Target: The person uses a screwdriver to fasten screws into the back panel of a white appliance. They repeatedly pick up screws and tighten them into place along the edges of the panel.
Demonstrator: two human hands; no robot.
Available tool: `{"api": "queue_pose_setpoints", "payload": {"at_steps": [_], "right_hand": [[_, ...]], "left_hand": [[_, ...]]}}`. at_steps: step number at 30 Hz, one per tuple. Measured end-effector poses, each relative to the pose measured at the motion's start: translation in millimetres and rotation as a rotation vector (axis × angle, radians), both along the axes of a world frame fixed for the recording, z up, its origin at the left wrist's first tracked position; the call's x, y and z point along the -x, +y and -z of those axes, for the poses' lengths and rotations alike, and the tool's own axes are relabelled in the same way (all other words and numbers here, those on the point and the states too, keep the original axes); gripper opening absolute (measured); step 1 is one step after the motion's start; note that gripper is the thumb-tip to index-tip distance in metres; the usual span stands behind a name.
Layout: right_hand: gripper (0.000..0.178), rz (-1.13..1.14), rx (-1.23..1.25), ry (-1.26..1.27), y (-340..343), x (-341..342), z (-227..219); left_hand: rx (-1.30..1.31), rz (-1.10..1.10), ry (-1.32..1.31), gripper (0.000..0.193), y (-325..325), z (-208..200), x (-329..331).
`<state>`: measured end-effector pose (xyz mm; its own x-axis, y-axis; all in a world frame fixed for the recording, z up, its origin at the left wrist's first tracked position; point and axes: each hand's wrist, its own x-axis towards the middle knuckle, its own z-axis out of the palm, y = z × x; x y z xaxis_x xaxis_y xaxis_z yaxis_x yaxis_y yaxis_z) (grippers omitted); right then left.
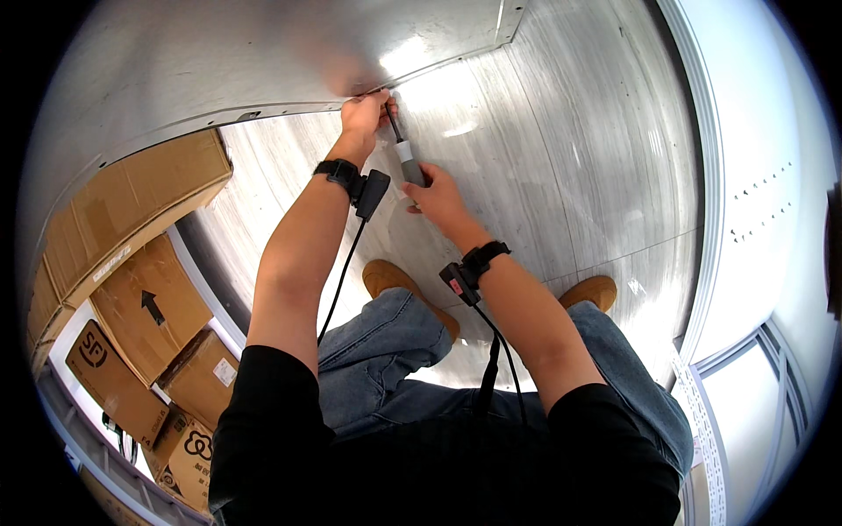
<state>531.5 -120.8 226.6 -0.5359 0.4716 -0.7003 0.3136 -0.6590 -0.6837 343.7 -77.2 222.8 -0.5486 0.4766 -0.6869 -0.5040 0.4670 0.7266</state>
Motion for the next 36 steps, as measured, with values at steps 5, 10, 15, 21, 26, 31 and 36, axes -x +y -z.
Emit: {"api": "queue_pose_setpoints", "payload": {"at_steps": [5,10,15,21,26,31,36], "right_hand": [[0.045,-0.026,-0.139,-0.034,-2,4,-5],[0.044,-0.017,-0.319,-0.099,-5,4,-3],[0.040,0.172,0.016,-0.009,-4,5,-6],[0.033,0.131,0.234,0.146,4,1,15],[0.041,0.068,-0.159,-0.021,-2,7,-9],[0.041,0.059,0.001,-0.059,7,7,-21],[0.032,0.152,0.247,0.060,8,-1,3]], "left_hand": [[0.070,-0.059,0.017,0.008,5,-2,-2],[0.135,-0.128,0.002,0.009,12,-9,-4],[0.115,-0.129,-0.008,0.009,11,-4,-2],[0.116,-0.131,-0.028,0.009,12,-4,-1],[0.097,-0.150,-0.035,0.009,13,-9,-4],[0.096,-0.201,-0.053,0.010,13,-5,-2],[0.069,-0.195,-0.076,0.011,14,-2,0]]}}
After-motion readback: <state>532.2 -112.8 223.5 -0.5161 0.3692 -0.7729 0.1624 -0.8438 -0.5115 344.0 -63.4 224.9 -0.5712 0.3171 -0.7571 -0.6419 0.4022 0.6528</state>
